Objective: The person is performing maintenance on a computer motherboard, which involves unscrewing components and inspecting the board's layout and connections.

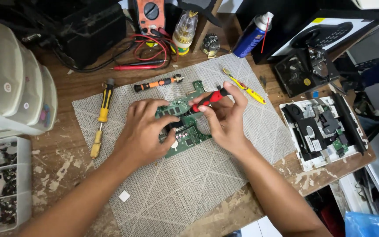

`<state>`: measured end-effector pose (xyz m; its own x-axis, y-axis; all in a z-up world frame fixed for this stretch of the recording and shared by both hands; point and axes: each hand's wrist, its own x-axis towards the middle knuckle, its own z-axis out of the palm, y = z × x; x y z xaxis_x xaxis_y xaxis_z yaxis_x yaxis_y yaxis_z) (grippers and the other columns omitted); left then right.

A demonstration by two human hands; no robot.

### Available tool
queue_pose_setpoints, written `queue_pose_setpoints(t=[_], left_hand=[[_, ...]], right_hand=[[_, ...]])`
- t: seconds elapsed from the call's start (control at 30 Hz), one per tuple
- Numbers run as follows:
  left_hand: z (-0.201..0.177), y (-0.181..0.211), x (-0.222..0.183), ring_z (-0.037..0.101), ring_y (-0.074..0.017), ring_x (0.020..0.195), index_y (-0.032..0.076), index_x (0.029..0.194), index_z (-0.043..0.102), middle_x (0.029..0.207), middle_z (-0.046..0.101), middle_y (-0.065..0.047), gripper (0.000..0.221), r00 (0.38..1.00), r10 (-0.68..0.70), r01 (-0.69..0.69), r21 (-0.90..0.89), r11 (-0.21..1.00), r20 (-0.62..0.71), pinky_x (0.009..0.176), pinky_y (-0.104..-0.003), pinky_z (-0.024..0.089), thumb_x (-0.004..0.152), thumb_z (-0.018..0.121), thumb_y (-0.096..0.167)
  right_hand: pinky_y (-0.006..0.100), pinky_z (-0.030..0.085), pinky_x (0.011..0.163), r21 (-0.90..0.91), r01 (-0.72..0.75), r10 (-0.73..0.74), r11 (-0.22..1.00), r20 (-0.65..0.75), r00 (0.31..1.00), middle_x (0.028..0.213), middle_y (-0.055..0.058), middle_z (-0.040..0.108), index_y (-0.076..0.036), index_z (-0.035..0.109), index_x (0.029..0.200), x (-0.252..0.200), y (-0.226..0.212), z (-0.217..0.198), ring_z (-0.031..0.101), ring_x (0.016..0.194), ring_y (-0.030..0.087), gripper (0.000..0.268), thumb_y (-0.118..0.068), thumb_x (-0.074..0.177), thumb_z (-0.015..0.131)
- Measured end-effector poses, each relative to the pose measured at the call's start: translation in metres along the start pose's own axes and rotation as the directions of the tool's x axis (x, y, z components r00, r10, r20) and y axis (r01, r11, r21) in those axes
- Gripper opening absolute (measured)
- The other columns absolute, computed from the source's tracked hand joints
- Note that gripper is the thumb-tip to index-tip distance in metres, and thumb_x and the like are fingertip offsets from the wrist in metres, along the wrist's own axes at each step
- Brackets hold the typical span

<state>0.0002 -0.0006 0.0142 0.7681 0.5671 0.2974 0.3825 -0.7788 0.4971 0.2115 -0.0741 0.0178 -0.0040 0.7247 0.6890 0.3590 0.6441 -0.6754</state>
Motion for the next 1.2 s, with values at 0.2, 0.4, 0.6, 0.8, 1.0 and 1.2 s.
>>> queue_pose_setpoints(t=[0.2, 0.4, 0.6, 0.8, 1.0, 1.2], left_hand=[[-0.007, 0.004, 0.004, 0.053, -0.0397, 0.120, 0.013, 0.110, 0.075, 0.123, 0.059, -0.020, 0.033, 0.994, -0.027, 0.025, 0.024, 0.999, 0.103, 0.102, -0.060, 0.036, 0.090, 0.055, 0.032], [-0.007, 0.005, 0.005, 0.052, -0.0410, 0.124, 0.014, 0.111, 0.074, 0.126, 0.059, -0.022, 0.034, 0.994, -0.026, 0.020, 0.059, 0.998, 0.110, 0.105, -0.061, 0.033, 0.091, 0.055, 0.033], [-0.010, 0.008, 0.003, 0.049, -0.0421, 0.129, 0.013, 0.110, 0.074, 0.127, 0.059, -0.023, 0.033, 0.993, -0.012, 0.001, 0.090, 0.996, 0.118, 0.107, -0.063, 0.031, 0.091, 0.056, 0.033], [-0.013, 0.010, 0.005, 0.048, -0.0409, 0.131, 0.014, 0.112, 0.073, 0.130, 0.058, -0.022, 0.033, 0.990, -0.029, 0.016, 0.093, 0.996, 0.141, 0.108, -0.063, 0.030, 0.092, 0.055, 0.033], [-0.016, 0.011, 0.007, 0.047, -0.0400, 0.132, 0.015, 0.113, 0.072, 0.131, 0.058, -0.021, 0.034, 0.983, -0.041, 0.024, 0.093, 0.995, 0.179, 0.110, -0.063, 0.029, 0.093, 0.054, 0.034], [-0.013, 0.010, 0.006, 0.049, -0.0374, 0.131, 0.016, 0.115, 0.072, 0.130, 0.058, -0.020, 0.036, 0.981, -0.047, 0.027, 0.109, 0.994, 0.186, 0.109, -0.061, 0.029, 0.093, 0.053, 0.037]], right_hand=[[0.051, 0.066, 0.081, 0.005, -0.015, 0.015, 1.000, 0.018, 1.000, 0.108, 0.026, 0.065, -0.006, 0.014, 0.149, 0.000, 0.002, 0.002, 0.073, 0.098, 0.040, 0.066, 0.015, 0.099, 0.052], [0.053, 0.066, 0.082, -0.021, -0.016, 0.016, 1.000, 0.024, 1.000, 0.107, 0.026, 0.065, -0.006, 0.013, 0.151, 0.001, -0.001, 0.001, 0.073, 0.097, 0.041, 0.069, 0.015, 0.099, 0.052], [0.053, 0.066, 0.081, -0.036, -0.029, 0.030, 0.999, 0.030, 0.999, 0.106, 0.026, 0.065, -0.005, 0.014, 0.151, 0.001, -0.001, 0.002, 0.073, 0.096, 0.041, 0.068, 0.015, 0.098, 0.053], [0.055, 0.065, 0.081, -0.047, -0.018, 0.021, 0.999, 0.065, 0.998, 0.105, 0.026, 0.067, -0.002, 0.020, 0.149, 0.002, -0.004, 0.004, 0.074, 0.094, 0.041, 0.065, 0.015, 0.097, 0.055], [0.055, 0.065, 0.080, -0.035, -0.017, 0.019, 0.999, 0.062, 0.998, 0.106, 0.027, 0.066, -0.003, 0.020, 0.148, 0.004, -0.004, 0.001, 0.074, 0.094, 0.041, 0.064, 0.014, 0.097, 0.054], [0.056, 0.066, 0.078, -0.087, -0.002, 0.009, 0.996, 0.075, 0.997, 0.104, 0.025, 0.067, -0.004, 0.021, 0.149, 0.006, -0.004, 0.001, 0.074, 0.091, 0.040, 0.064, 0.012, 0.098, 0.057]])
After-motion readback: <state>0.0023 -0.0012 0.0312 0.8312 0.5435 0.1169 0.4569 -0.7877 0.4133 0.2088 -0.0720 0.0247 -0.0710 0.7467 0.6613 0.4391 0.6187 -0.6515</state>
